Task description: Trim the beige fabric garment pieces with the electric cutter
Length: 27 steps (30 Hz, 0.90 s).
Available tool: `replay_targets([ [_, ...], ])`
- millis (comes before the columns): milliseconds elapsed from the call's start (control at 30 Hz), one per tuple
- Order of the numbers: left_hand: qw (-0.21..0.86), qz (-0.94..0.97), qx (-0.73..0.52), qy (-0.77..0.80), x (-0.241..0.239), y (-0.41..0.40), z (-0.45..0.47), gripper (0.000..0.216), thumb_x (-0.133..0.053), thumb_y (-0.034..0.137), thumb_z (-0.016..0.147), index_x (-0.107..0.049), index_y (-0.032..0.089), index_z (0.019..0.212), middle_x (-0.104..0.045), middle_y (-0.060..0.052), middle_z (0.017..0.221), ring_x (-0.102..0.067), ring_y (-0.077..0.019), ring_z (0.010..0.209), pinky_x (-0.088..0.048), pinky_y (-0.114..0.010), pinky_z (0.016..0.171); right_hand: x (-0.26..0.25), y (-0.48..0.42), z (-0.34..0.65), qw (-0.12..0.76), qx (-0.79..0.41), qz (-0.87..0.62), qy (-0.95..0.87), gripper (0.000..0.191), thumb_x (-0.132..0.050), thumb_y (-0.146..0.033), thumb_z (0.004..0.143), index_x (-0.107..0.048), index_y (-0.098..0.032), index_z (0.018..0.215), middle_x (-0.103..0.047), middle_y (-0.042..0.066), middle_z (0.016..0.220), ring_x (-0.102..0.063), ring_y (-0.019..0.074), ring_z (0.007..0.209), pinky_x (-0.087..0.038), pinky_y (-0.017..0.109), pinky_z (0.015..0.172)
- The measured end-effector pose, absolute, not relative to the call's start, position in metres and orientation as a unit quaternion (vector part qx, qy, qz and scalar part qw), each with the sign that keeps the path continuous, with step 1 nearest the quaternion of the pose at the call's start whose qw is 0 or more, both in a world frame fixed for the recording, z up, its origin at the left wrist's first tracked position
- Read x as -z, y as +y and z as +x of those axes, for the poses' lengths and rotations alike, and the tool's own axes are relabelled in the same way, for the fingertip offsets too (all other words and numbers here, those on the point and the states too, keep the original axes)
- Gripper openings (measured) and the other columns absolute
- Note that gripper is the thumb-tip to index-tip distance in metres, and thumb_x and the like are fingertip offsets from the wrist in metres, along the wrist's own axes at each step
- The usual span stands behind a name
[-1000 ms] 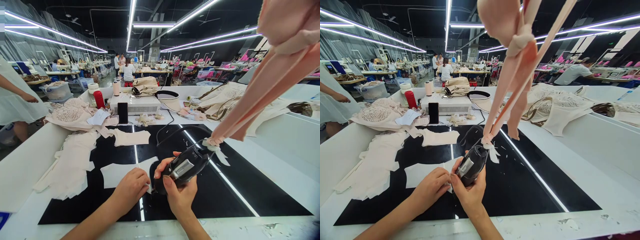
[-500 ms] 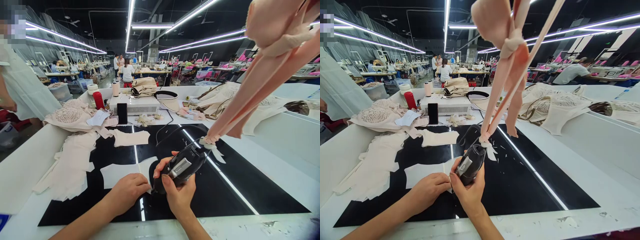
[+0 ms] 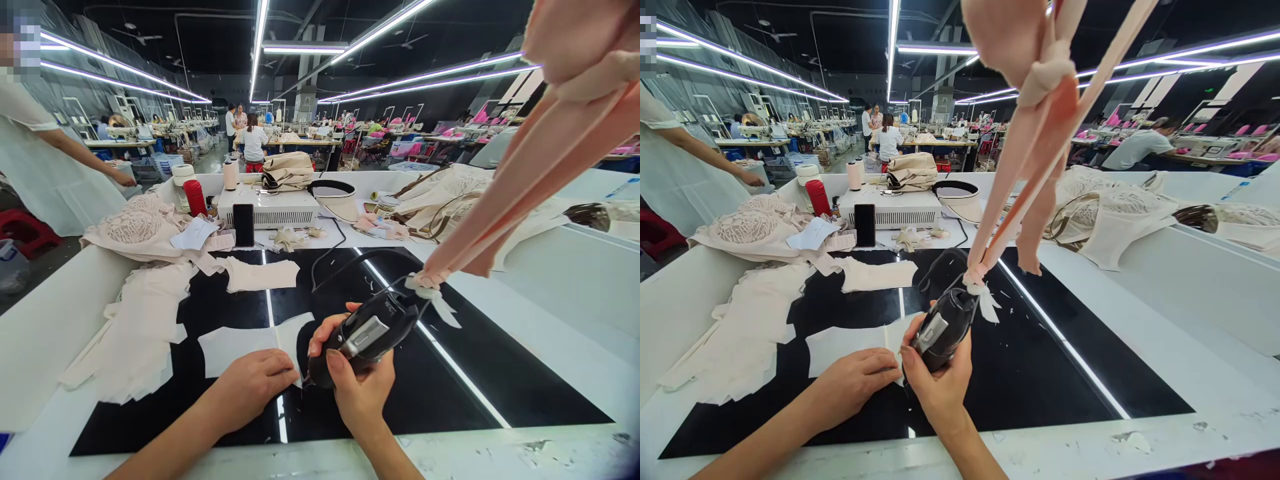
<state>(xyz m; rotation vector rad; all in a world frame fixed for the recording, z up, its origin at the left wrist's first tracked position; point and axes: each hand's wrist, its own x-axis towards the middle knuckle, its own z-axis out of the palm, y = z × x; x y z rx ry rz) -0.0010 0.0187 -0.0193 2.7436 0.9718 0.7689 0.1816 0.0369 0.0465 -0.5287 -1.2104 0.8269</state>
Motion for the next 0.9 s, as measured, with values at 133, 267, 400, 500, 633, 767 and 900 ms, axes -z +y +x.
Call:
replay_targets([
  [133, 0.065, 0.91, -0.253, 0.321, 0.0189, 0.0182, -0.002, 0.037, -0.048, -0.004, 0.1, -0.064, 0.019, 0.126, -0.073, -0.005, 0.116, -0.071, -0.0207, 0.114, -0.062, -0.03, 0.099, -0.0465, 0.0365, 0.1821, 0.707, -0.374, -0.24, -0.55, 0.04, -0.08, -0.033, 0.095, -0.056, -0.028, 0.126, -0.07, -0.002, 0.084, -0.065, 0.0128, 0.06, -0.059, 0.026, 0.056],
  [267, 0.061, 0.91, -0.251, 0.323, 0.0204, 0.0179, -0.0033, 0.039, -0.049, -0.005, 0.099, -0.063, 0.019, 0.126, -0.073, -0.005, 0.119, -0.071, -0.0208, 0.117, -0.062, -0.03, 0.098, -0.0471, 0.0365, 0.1823, 0.708, -0.369, -0.248, -0.549, 0.041, -0.08, -0.035, 0.094, -0.056, -0.028, 0.125, -0.069, -0.002, 0.083, -0.066, 0.0132, 0.06, -0.059, 0.027, 0.056],
  [400, 0.06, 0.912, -0.243, 0.325, 0.0211, 0.0174, -0.0036, 0.04, -0.046, -0.004, 0.1, -0.063, 0.02, 0.128, -0.073, -0.006, 0.122, -0.071, -0.0204, 0.12, -0.062, -0.03, 0.099, -0.0477, 0.0369, 0.1819, 0.71, -0.368, -0.251, -0.544, 0.042, -0.081, -0.038, 0.093, -0.055, -0.027, 0.124, -0.069, -0.002, 0.083, -0.066, 0.0135, 0.059, -0.059, 0.027, 0.056],
  [500, 0.061, 0.911, -0.242, 0.329, 0.0207, 0.017, -0.0037, 0.041, -0.046, -0.004, 0.1, -0.063, 0.021, 0.128, -0.073, -0.005, 0.122, -0.07, -0.021, 0.121, -0.063, -0.031, 0.098, -0.0473, 0.0369, 0.1816, 0.709, -0.369, -0.253, -0.545, 0.041, -0.081, -0.037, 0.093, -0.055, -0.027, 0.124, -0.069, -0.002, 0.082, -0.065, 0.0136, 0.059, -0.059, 0.027, 0.055],
  [633, 0.061, 0.91, -0.245, 0.33, 0.0199, 0.0166, -0.0041, 0.041, -0.046, -0.004, 0.1, -0.063, 0.021, 0.128, -0.073, -0.005, 0.122, -0.071, -0.0212, 0.121, -0.063, -0.031, 0.098, -0.0466, 0.0364, 0.1815, 0.707, -0.372, -0.249, -0.547, 0.04, -0.08, -0.036, 0.094, -0.055, -0.028, 0.125, -0.069, -0.003, 0.083, -0.065, 0.0135, 0.059, -0.059, 0.027, 0.055],
  [767, 0.054, 0.91, -0.25, 0.325, 0.0198, 0.0164, -0.0045, 0.042, -0.045, -0.004, 0.1, -0.064, 0.021, 0.128, -0.074, -0.006, 0.123, -0.07, -0.0203, 0.123, -0.062, -0.03, 0.101, -0.0471, 0.0373, 0.1816, 0.707, -0.377, -0.257, -0.54, 0.042, -0.081, -0.035, 0.092, -0.055, -0.028, 0.125, -0.069, -0.003, 0.082, -0.065, 0.0137, 0.059, -0.059, 0.027, 0.055],
  [900, 0.053, 0.91, -0.25, 0.326, 0.0196, 0.0162, -0.0043, 0.04, -0.048, -0.006, 0.098, -0.064, 0.019, 0.126, -0.074, -0.006, 0.122, -0.071, -0.0215, 0.121, -0.063, -0.03, 0.099, -0.0484, 0.0407, 0.1819, 0.718, -0.377, -0.263, -0.522, 0.044, -0.082, -0.036, 0.091, -0.056, -0.029, 0.125, -0.068, -0.004, 0.082, -0.065, 0.013, 0.059, -0.059, 0.026, 0.055],
])
